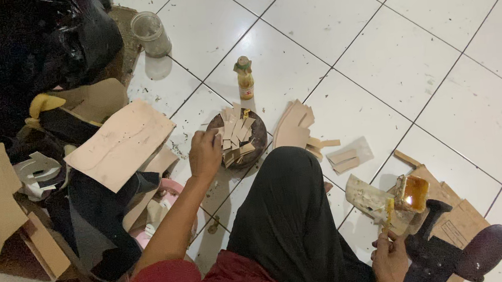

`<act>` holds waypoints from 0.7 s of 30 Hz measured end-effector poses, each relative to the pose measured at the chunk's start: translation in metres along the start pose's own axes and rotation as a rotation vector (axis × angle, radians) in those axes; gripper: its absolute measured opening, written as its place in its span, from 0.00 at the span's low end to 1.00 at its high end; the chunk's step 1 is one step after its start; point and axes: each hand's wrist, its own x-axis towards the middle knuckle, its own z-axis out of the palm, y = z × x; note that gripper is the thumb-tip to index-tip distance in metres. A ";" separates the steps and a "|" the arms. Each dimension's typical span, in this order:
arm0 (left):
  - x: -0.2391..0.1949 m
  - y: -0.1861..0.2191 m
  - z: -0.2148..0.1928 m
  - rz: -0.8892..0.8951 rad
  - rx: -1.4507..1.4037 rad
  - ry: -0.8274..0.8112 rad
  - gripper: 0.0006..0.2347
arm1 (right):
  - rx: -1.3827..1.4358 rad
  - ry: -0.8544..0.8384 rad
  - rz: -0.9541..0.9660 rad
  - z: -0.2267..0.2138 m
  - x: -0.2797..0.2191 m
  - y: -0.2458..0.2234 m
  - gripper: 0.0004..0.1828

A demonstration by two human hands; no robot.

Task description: The person sits on the floor and applies glue to small pieces of light-colored material using a brush. They then press the glued pieces together to form a stack. Later, the person uses scissors to trim the edges of the stacked material.

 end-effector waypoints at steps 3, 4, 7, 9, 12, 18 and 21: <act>0.010 0.001 0.013 0.168 0.101 0.019 0.10 | -0.051 0.018 -0.019 -0.001 0.000 0.001 0.14; 0.013 0.003 0.014 0.169 0.101 0.014 0.10 | -0.052 0.019 -0.015 -0.002 -0.003 -0.003 0.14; 0.022 0.010 0.022 0.229 0.207 -0.026 0.09 | 0.055 -0.018 -0.009 -0.003 -0.005 -0.010 0.14; 0.025 0.010 0.029 0.245 0.210 -0.026 0.09 | 0.097 -0.036 0.010 -0.002 0.000 -0.002 0.14; 0.027 0.026 0.025 0.275 0.240 -0.034 0.08 | 0.049 -0.029 -0.017 -0.008 -0.015 -0.027 0.14; 0.029 0.026 0.036 0.320 0.326 0.015 0.09 | 0.045 -0.019 0.019 -0.003 -0.002 -0.010 0.14; 0.028 0.025 0.035 0.138 0.345 -0.098 0.08 | 0.078 -0.011 0.029 -0.003 -0.002 -0.008 0.16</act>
